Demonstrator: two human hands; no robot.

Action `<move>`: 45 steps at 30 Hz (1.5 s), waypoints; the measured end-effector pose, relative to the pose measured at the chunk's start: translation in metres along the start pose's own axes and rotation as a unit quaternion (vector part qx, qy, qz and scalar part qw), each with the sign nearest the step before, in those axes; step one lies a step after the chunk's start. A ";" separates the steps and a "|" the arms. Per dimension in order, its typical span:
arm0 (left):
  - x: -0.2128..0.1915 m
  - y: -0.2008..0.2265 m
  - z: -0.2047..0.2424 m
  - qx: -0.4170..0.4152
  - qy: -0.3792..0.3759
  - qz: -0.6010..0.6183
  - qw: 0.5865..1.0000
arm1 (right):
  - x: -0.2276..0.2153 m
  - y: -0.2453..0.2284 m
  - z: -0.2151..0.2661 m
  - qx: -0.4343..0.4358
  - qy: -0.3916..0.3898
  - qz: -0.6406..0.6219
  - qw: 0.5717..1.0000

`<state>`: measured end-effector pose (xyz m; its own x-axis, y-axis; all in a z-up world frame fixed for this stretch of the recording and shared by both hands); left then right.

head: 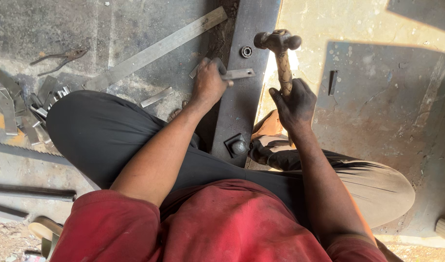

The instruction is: The person sits on the floor and uses a hammer to drive small metal brackets onto a long metal beam. They repeatedly pick up brackets, position them, and strike them with the hammer.

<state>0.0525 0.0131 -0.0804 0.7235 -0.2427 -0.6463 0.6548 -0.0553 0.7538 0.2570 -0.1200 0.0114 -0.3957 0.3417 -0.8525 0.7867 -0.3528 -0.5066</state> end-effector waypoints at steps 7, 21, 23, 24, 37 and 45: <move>0.009 -0.024 0.005 -0.117 -0.108 -0.073 0.985 | -0.028 -0.023 0.001 -0.056 0.077 0.003 0.995; 0.045 -0.054 0.022 -0.194 -0.216 -0.128 0.949 | 0.011 0.004 0.013 -0.058 -0.030 0.042 0.997; 0.040 -0.043 0.018 -0.172 -0.212 -0.135 0.953 | 0.024 0.024 0.010 0.028 -0.117 0.181 0.976; 0.038 -0.038 0.016 -0.159 -0.206 -0.134 0.956 | 0.021 0.026 0.006 0.053 -0.102 0.181 0.977; 0.047 -0.053 0.021 -0.110 -0.163 -0.114 0.974 | 0.034 0.027 0.021 0.033 -0.161 0.165 0.972; 0.043 -0.052 0.022 -0.134 -0.177 -0.101 0.970 | 0.002 0.011 0.017 -0.012 0.010 0.048 0.999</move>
<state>0.0452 -0.0159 -0.1449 0.4859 -0.5730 -0.6600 0.8424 0.1055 0.5285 0.2569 -0.1377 0.0016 -0.3085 0.3254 -0.8938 0.8313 -0.3645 -0.4196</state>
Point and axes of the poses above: each hand's wrist, its own z-axis away from the middle knuckle, its own x-axis out of the palm, y = z × x, the point moved 8 cm from there along -z, towards the middle knuckle, and after that the axes turned 11 degrees about y, right-handed, at the moved point
